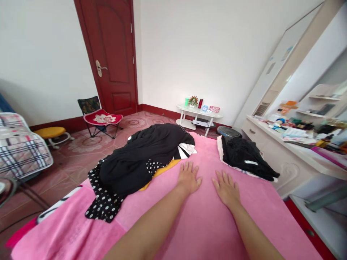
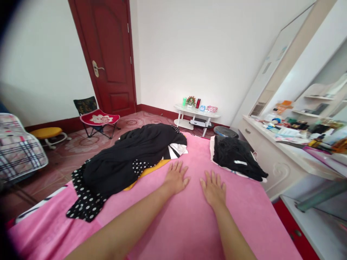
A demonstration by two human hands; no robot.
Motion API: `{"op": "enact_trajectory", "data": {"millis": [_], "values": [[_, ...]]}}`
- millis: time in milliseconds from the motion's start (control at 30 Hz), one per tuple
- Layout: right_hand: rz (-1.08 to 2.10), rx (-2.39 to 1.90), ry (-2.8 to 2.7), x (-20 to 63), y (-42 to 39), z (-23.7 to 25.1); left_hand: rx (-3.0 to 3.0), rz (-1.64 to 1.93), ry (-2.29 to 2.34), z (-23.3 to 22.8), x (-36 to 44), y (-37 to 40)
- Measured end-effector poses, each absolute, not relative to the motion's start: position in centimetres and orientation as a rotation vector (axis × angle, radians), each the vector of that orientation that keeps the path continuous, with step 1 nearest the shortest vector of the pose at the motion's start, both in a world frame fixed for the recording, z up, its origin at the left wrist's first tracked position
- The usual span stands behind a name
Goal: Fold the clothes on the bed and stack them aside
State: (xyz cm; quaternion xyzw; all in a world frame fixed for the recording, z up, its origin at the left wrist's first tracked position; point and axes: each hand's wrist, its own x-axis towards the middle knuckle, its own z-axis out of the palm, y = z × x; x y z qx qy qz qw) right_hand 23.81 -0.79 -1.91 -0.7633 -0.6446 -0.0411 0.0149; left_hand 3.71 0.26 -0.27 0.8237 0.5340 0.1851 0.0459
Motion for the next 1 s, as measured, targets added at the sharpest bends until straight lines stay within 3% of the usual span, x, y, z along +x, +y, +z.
{"op": "enact_trajectory", "data": {"millis": [267, 433, 567, 633, 800, 900, 1000], "values": [[-0.242, -2.330, -2.037, 21.9, -7.9, -2.2, 2.471, 0.409, 1.378, 0.6, 1.0, -6.9], [-0.305, -2.323, -2.042, 21.7, -9.9, -2.8, 2.462, 0.279, 0.985, 2.1, -5.3, -13.0], [-0.299, -2.310, -2.034, 21.9, -10.2, -3.2, 2.323, 0.291, 0.718, 5.8, -11.6, -15.1], [-0.299, -2.314, -2.026, 22.0, -10.2, -3.3, 2.284, 0.423, 0.854, 8.2, -15.0, -14.7], [-0.296, -2.296, -2.021, 22.2, -10.0, -3.5, 2.268, 1.000, 1.765, 11.3, -25.2, -11.1], [-0.303, -2.289, -2.015, 22.3, -9.9, -3.5, 1.920, 0.897, 2.093, 9.8, -30.2, -9.2], [-0.296, -2.279, -2.012, 22.2, -10.0, -3.2, 1.582, 0.744, 2.117, 7.3, -32.7, -8.2]]}}
